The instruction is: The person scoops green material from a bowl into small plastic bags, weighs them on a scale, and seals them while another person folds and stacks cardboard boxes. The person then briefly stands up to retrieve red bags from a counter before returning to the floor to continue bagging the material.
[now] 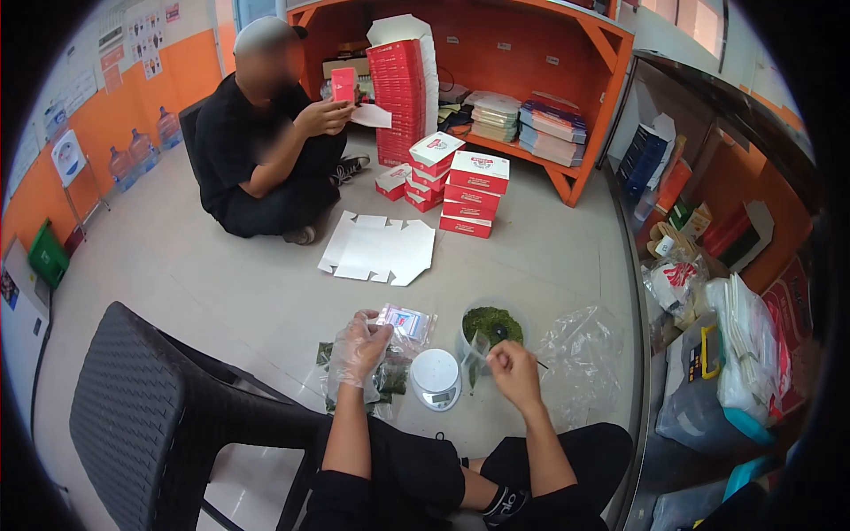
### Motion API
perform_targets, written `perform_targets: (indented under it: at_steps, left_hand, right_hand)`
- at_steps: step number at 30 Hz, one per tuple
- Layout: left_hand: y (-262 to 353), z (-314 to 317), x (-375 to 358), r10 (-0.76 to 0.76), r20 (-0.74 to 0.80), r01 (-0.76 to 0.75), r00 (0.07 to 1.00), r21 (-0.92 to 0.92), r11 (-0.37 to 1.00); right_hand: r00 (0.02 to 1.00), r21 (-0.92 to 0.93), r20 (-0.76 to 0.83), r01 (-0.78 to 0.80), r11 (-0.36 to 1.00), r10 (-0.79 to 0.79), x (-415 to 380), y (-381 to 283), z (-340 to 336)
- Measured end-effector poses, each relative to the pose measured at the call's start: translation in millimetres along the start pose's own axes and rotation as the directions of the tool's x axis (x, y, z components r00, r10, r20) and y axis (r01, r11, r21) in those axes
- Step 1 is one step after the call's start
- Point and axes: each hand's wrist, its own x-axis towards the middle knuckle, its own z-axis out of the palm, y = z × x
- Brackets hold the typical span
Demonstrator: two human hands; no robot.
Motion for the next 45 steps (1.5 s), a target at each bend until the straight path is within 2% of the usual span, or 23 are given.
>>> perform_targets:
  at_steps: [2,4,5,7,8,10,12,13,14,15,17,21,23,27,32,36,38,45]
  left_hand:
    - [5,-2,-1,-0.027,-0.009,0.027,1.0,0.006,1.0]
    - [3,-2,0,-0.011,-0.022,0.011,1.0,-0.016,1.0]
    - [3,-2,0,-0.016,-0.026,0.016,1.0,-0.013,1.0]
    - [8,-3,-2,-0.039,0.018,0.039,0.999,0.03,0.999]
    - [7,-1,-1,-0.043,0.005,0.043,0.999,0.064,0.997]
    - [11,-1,-2,-0.049,0.016,0.048,0.999,0.015,0.999]
    - [12,2,-4,-0.055,0.034,0.056,0.998,-0.032,0.998]
    - [11,2,-3,-0.039,0.044,0.038,0.998,0.034,0.999]
    - [11,2,-4,-0.027,0.054,0.022,0.998,0.099,0.995]
    - [14,2,-6,-0.035,0.059,0.029,0.998,0.103,0.994]
    - [23,3,-11,-0.044,0.063,0.045,0.997,-0.022,0.999]
    - [9,9,-6,-0.022,0.064,0.016,0.998,0.09,0.996]
    - [3,12,-6,-0.007,0.072,-0.001,0.997,0.11,0.994]
    - [-4,15,-3,-0.042,0.072,0.033,0.996,0.128,0.991]
    - [-31,24,5,-0.026,0.066,0.02,0.998,0.093,0.995]
    - [-34,25,9,-0.004,0.061,-0.001,0.998,0.077,0.997]
    - [-31,24,7,-0.016,0.054,0.012,0.998,0.086,0.996]
    - [-14,20,3,-0.008,0.031,0.005,0.999,0.092,0.996]
  right_hand:
    - [0.999,0.015,0.036,0.034,0.999,-0.035,-10,7,25]
    - [0.987,0.013,0.1,-0.128,0.992,0.126,-21,7,51]
    - [0.987,0.015,0.106,-0.127,0.992,0.125,-24,9,61]
    - [0.966,0.162,-0.002,-0.253,0.954,0.257,-30,17,81]
    - [0.966,0.164,-0.001,-0.256,0.953,0.259,-34,27,94]
    - [0.861,0.361,-0.138,-0.417,0.834,0.49,-50,59,121]
    - [0.827,0.313,-0.184,-0.463,0.829,0.532,-74,81,135]
    - [0.797,0.27,-0.229,-0.499,0.823,0.559,-79,84,138]
    - [0.767,0.192,-0.181,-0.586,0.787,0.615,-92,89,133]
    - [0.763,0.19,-0.177,-0.594,0.782,0.622,-100,92,131]
    - [0.729,0.13,-0.218,-0.637,0.76,0.649,-121,100,121]
    - [0.674,0.138,-0.227,-0.692,0.709,0.703,-142,117,112]
    - [0.664,0.23,-0.248,-0.667,0.709,0.706,-144,125,117]
    - [0.647,0.207,-0.214,-0.702,0.681,0.732,-143,120,119]
    - [0.614,0.286,-0.173,-0.717,0.636,0.77,-147,128,124]
    - [0.617,0.268,-0.156,-0.725,0.634,0.771,-144,124,122]
    - [0.601,0.308,-0.096,-0.74,0.598,0.793,-142,119,118]
    - [0.625,0.324,-0.123,-0.709,0.627,0.771,-149,135,130]
